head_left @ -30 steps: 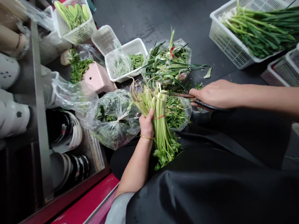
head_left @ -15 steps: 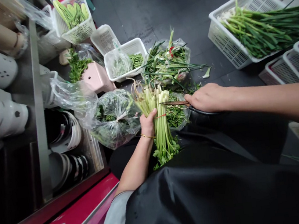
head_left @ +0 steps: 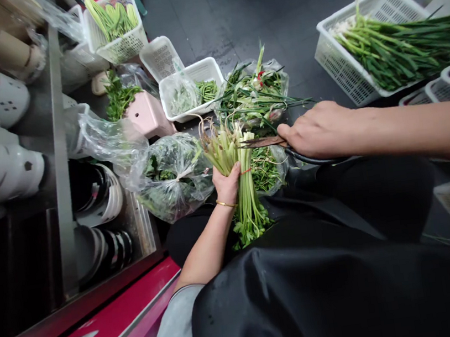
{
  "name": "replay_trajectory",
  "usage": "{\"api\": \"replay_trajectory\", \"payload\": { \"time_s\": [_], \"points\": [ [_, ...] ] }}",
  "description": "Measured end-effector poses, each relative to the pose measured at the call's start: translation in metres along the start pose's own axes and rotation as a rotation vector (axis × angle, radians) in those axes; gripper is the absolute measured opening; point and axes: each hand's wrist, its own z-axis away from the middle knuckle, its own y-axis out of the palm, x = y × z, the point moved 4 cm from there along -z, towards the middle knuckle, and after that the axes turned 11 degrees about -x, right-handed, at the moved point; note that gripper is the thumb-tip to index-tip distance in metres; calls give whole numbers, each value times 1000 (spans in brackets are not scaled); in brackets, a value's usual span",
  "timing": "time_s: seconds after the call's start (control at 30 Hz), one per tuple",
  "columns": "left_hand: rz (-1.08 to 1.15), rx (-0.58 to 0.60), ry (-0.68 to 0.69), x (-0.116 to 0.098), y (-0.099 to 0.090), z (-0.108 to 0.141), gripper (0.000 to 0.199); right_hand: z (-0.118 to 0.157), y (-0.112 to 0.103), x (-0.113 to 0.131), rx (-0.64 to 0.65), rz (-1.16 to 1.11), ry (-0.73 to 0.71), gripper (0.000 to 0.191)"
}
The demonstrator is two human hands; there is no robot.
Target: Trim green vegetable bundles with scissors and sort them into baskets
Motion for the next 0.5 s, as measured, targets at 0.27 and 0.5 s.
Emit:
{"api": "replay_trajectory", "payload": {
  "time_s": [0.27,0.5],
  "points": [
    [-86,20,88,-7,0,7,51,-7,-7,30,170,295,-170,26],
    [-54,66,38,-3,3,12,48,2,-15,36,188,280,-234,25]
  ]
}}
